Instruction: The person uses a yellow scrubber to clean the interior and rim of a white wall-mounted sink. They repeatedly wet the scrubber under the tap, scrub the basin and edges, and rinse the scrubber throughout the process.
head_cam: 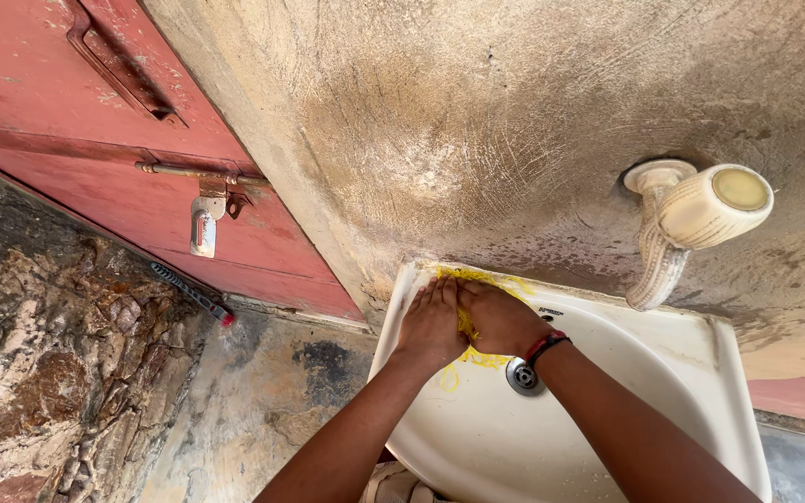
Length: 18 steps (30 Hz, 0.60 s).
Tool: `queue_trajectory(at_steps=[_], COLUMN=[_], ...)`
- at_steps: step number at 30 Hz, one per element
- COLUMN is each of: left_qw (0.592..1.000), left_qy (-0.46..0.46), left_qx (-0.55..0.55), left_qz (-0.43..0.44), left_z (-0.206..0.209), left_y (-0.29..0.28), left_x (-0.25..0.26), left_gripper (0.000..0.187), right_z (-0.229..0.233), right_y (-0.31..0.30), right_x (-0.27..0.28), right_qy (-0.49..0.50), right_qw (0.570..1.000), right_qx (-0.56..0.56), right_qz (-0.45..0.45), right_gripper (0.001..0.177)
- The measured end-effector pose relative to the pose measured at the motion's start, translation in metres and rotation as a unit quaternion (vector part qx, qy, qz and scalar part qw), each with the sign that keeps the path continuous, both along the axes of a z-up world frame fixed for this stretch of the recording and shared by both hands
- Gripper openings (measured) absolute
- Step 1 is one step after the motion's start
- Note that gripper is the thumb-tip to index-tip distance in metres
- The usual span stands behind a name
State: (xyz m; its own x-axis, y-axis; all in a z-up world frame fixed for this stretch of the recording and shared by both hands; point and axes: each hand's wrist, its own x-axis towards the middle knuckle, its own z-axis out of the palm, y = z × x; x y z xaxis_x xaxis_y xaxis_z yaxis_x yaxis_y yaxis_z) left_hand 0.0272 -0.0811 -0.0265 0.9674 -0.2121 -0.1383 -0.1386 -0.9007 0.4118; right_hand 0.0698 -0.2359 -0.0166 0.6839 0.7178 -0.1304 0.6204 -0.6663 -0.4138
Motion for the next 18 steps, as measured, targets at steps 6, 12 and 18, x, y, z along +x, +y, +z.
queue_trajectory(at_steps=[6, 12, 18], left_qw=[0.999, 0.981, 0.961], left_qy=[-0.01, 0.033, -0.136], left_qx=[-0.044, -0.188, -0.235], left_qz=[-0.027, -0.03, -0.056], left_z=[-0.005, 0.02, 0.031], left_y=[0.012, 0.01, 0.01], left_x=[0.001, -0.032, -0.021], left_gripper=[0.092, 0.077, 0.062], right_z=[0.003, 0.027, 0.036], right_y=[0.0, -0.002, 0.008], right_x=[-0.01, -0.059, -0.053], right_qy=[-0.058, -0.016, -0.125], right_qw=[0.995, 0.965, 0.934], right_qx=[0.074, 0.157, 0.23], right_qz=[-0.02, -0.209, -0.242], right_gripper=[0.06, 0.04, 0.04])
